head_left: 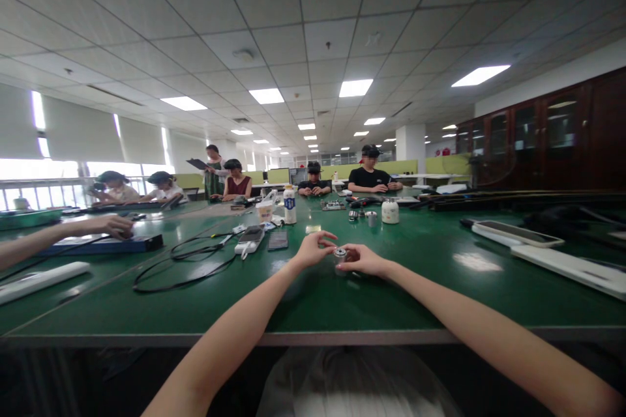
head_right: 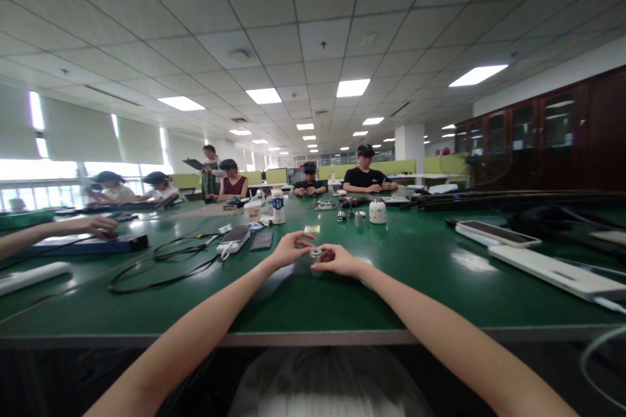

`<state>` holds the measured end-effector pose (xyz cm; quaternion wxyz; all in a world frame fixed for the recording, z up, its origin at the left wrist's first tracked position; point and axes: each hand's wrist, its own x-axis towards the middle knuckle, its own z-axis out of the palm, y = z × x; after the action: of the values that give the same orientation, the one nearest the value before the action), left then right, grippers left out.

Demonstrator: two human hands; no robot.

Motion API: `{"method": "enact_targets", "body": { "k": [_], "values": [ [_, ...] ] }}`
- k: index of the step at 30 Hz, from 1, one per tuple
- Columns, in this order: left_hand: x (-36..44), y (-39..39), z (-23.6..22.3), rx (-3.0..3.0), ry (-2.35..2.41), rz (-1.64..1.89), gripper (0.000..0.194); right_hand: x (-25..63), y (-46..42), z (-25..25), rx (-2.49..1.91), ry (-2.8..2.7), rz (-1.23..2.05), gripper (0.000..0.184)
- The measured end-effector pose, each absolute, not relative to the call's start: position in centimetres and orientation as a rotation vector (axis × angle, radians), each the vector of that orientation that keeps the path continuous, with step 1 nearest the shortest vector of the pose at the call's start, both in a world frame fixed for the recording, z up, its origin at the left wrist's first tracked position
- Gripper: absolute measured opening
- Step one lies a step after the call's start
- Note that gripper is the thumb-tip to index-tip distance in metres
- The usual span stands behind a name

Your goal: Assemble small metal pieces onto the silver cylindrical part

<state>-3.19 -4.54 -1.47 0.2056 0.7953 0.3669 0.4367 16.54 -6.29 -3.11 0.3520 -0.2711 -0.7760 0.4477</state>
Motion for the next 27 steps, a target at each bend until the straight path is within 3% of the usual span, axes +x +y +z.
{"method": "enact_targets", "body": {
  "k": [4,9,27],
  "values": [
    [-2.3,-5.4,-0.5,2.092,0.958,1.423,0.035,16.6,-6.1,-3.2,-0.712,-2.019,1.146,0.051],
    [-2.0,-6.2,-0.5,2.067,0.844,1.32,0.044,16.6,-6.0,-3.3,-0.707,-2.007,1.148,0.053],
    [-1.6,-6.5,-0.6,2.115,0.847,1.32,0.04,16.6,-6.1,-3.2,-0.719,-2.021,1.123,0.053]
  ]
}}
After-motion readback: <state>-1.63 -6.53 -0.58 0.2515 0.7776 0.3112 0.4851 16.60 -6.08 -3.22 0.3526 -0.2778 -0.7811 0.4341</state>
